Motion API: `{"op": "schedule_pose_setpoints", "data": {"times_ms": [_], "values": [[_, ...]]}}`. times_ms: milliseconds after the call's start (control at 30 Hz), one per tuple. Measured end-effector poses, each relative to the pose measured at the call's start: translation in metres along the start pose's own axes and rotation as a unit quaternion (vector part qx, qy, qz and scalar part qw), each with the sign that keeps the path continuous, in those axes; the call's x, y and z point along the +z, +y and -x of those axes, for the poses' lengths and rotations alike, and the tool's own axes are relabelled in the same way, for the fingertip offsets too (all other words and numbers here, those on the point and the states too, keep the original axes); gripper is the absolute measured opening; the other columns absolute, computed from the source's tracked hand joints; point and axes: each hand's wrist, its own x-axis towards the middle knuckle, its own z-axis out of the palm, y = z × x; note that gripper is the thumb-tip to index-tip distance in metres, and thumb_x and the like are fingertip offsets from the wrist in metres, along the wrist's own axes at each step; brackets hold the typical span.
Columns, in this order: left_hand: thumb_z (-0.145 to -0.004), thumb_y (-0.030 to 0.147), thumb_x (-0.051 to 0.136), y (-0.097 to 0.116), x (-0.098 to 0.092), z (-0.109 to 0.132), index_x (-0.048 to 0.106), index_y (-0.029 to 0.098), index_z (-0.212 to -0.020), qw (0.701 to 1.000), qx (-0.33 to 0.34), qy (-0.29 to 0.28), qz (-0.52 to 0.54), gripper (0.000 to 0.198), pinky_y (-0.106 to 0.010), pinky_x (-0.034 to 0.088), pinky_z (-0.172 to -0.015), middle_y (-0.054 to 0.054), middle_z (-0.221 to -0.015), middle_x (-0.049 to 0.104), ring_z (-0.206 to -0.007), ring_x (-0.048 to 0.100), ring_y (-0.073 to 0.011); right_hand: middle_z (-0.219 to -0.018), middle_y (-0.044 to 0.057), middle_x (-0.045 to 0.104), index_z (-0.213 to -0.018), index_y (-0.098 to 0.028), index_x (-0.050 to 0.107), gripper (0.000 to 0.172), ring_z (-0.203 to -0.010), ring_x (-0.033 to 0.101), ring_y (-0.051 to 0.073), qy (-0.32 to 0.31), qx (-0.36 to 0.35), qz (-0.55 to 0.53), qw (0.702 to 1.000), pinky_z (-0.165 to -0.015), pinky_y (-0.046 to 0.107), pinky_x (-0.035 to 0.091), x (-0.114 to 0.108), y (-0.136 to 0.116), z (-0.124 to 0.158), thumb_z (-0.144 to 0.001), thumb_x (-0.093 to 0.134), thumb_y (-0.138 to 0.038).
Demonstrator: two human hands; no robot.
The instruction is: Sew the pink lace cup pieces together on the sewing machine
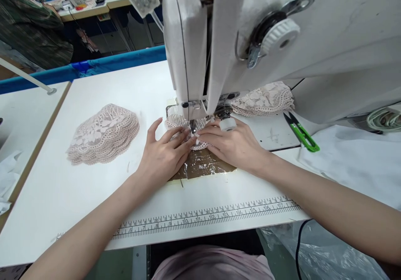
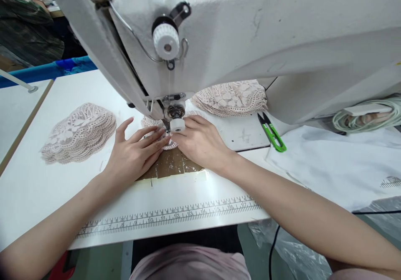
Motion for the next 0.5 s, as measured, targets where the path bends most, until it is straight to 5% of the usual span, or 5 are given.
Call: {"op": "schedule_pose_setpoints", "data": {"times_ms": [500], "values": [[-0.098,0.026,0.048,0.009,-0.008,0.009,0.059,0.025,-0.122,0.999,0.041,-0.002,-0.019,0.027,-0.062,0.027,-0.113,-0.003,-0.115,0.071,-0.112,0.064,-0.0230,-0.099,-0.001,0.075,-0.098,-0.018,0.073,0.025,-0.088,0.064,0.020,0.018,-0.020,0.024,0.999,-0.087,0.037,0.044,-0.004,-0.007,0.006,-0.098,0.049,-0.026]]}}
